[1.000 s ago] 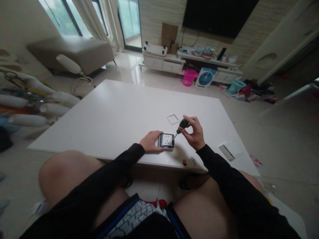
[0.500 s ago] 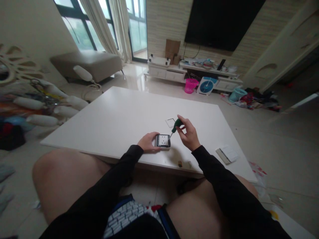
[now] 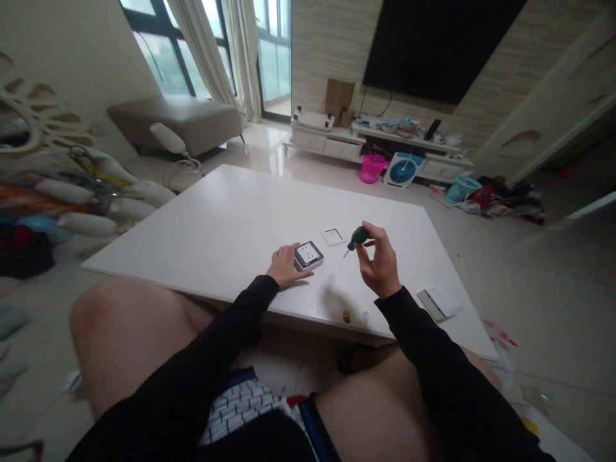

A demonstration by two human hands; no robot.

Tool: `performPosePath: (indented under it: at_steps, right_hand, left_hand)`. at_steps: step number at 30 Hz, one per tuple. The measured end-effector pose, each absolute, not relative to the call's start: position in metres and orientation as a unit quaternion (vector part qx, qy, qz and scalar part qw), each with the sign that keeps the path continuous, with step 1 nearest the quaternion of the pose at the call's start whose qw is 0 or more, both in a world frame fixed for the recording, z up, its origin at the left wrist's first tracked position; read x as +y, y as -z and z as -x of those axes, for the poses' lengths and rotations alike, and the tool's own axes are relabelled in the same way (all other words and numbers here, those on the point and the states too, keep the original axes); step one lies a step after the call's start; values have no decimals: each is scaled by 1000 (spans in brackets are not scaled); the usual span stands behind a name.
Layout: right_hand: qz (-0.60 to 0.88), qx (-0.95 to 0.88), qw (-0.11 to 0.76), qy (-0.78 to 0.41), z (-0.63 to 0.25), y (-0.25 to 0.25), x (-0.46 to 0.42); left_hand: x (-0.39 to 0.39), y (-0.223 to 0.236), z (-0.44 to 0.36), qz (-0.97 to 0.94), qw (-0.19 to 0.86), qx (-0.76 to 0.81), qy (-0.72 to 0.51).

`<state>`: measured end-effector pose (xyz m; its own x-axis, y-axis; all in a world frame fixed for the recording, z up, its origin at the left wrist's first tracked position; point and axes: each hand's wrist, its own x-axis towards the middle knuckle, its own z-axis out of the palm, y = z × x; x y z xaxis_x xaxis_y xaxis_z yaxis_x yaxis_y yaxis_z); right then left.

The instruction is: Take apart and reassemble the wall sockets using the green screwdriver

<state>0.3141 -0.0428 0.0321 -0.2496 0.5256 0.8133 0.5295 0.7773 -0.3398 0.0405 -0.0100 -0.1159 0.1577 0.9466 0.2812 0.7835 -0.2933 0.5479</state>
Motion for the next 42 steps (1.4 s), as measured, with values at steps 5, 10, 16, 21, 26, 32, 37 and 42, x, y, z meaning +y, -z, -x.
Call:
performPosePath:
  at_steps: [5, 10, 16, 21, 26, 32, 37, 42]
  right_hand:
    - [341, -801, 493, 13, -318, -31, -41]
    - [348, -801, 488, 15, -321, -32, -43]
    - [360, -809, 465, -2, -316, -35, -45]
    - [384, -798, 464, -32, -307, -29, -40]
    - [401, -773, 485, -81, -298, -20, -35]
    - [387, -771, 493, -117, -291, -17, -38]
    - [381, -771, 494, -126, -289, -18, -41]
    - [385, -759, 509, -128, -289, -18, -42]
  left_hand:
    - [-11, 120, -36, -729, 129, 592, -319]
    - [-13, 120, -32, -759, 134, 550, -322]
    - [-19, 113, -34, -833, 142, 453, -285]
    - [-25, 109, -39, -840, 113, 435, -303]
    - [-25, 108, -35, -840, 133, 418, -319]
    - [-26, 104, -38, -831, 168, 438, -300]
    - [-25, 103, -42, -818, 164, 462, -301]
    - [-21, 104, -41, -816, 169, 472, -288]
